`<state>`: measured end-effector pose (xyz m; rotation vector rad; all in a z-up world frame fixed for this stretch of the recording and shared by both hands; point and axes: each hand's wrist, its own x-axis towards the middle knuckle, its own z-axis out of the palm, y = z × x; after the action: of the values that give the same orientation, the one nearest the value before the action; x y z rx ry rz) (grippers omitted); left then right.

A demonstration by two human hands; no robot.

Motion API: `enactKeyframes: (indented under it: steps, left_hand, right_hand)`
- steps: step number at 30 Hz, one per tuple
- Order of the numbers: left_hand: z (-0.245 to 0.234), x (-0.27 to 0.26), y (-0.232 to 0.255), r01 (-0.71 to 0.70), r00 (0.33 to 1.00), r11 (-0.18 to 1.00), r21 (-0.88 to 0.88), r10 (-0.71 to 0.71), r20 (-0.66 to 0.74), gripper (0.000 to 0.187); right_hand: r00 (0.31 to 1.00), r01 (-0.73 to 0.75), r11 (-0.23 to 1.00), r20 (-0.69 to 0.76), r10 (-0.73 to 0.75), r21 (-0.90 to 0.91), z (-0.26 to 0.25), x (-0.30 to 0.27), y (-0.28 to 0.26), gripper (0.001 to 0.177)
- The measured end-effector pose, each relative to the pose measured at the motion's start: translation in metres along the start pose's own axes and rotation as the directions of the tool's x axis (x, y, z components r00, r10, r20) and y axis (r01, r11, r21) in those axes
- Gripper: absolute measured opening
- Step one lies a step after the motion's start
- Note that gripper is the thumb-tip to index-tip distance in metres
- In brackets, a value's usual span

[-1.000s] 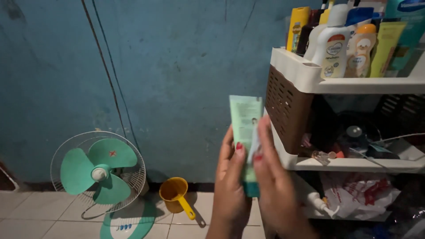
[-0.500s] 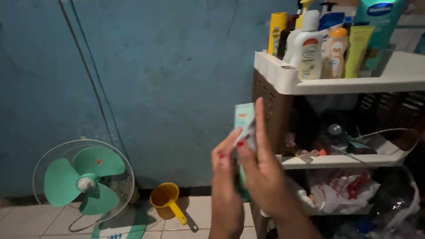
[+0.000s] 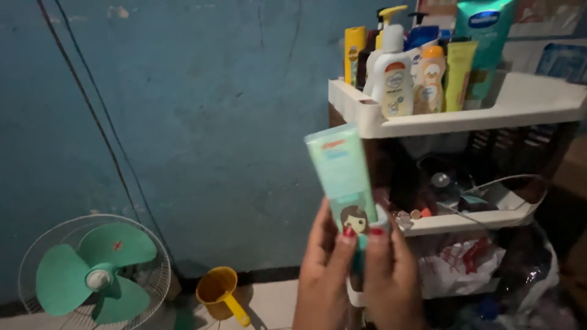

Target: Cleaning and wiping down various toiletry containers with a cloth.

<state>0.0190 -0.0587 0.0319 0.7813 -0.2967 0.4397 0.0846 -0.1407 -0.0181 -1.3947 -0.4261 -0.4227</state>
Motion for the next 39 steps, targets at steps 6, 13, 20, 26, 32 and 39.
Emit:
enactKeyframes:
  steps: [6, 13, 20, 26, 32, 39]
  left_hand:
    - [-0.006, 0.008, -0.025, -0.048, 0.993, 0.989, 0.141, 0.062, -0.103, 0.059]
    - [-0.037, 0.015, -0.038, -0.162, 0.986, 0.979, 0.120, 0.155, 0.064, 0.063]
    - [-0.010, -0.001, -0.029, 0.028, 0.999, 0.974, 0.225, -0.037, 0.036, 0.068]
    - [-0.033, 0.007, -0.052, -0.318, 0.947, 0.795, 0.517, 0.239, 0.215, 0.061]
    - [-0.054, 0.017, -0.048, -0.072, 0.997, 0.832, 0.551, 0.081, 0.009, 0.068]
    - [-0.033, 0.004, -0.042, -0.118, 0.992, 0.970, 0.212, 0.106, 0.068, 0.080]
  right_hand:
    - [0.988, -0.149, 0.959, -0.001, 0.153, -0.241, -0.014, 0.011, -0.009, 0.045]
    - [0.805, 0.591, 0.789, 0.191, -0.562, -0.169, -0.016, 0.003, -0.036, 0.059]
    - [0.745, 0.618, 0.776, 0.406, -0.529, -0.124, -0.011, 0.021, -0.072, 0.055]
    - [0.888, 0.421, 0.906, 0.217, -0.406, -0.029, -0.008, 0.022, -0.069, 0.059]
    - [0.811, 0.483, 0.875, 0.389, -0.437, -0.024, -0.002, 0.000, 0.004, 0.060]
    - [0.938, 0.320, 0.945, 0.164, -0.306, -0.063, -0.005, -0.008, 0.000, 0.054]
